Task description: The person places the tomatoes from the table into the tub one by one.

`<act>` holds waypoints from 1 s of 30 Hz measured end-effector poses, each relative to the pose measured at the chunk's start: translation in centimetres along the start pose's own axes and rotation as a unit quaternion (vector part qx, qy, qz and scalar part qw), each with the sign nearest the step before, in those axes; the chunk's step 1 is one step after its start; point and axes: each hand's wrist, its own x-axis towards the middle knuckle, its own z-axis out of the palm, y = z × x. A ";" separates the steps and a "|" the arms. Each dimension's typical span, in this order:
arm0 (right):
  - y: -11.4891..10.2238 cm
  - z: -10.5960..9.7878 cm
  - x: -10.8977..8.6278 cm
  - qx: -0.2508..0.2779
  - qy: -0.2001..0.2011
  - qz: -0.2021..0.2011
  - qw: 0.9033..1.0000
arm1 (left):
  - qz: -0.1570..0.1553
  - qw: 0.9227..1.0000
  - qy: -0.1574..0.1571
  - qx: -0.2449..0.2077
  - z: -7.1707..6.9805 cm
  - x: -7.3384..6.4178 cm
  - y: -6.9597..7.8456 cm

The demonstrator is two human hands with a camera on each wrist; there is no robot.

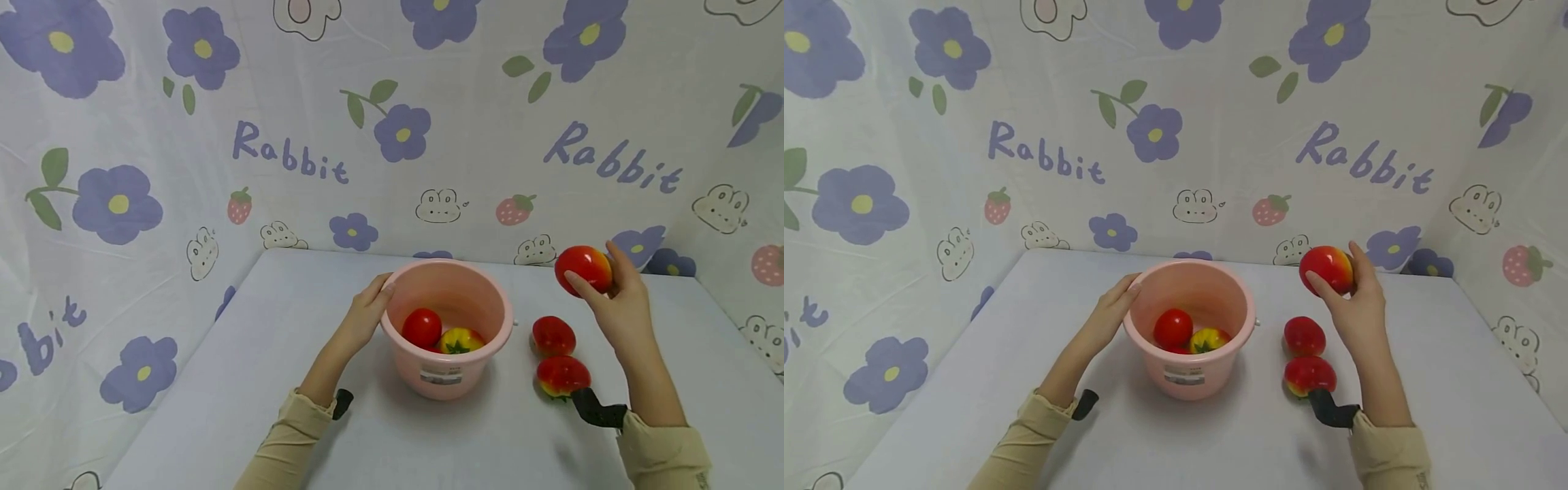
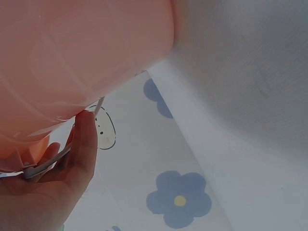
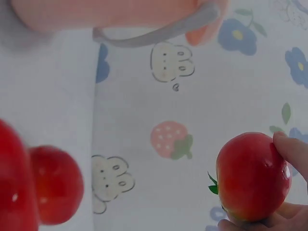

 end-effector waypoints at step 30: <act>-9.5 4.3 0.0 0.060 -0.019 -0.117 0.991 | 0.013 1.000 0.002 0.000 0.0 0.1 -0.2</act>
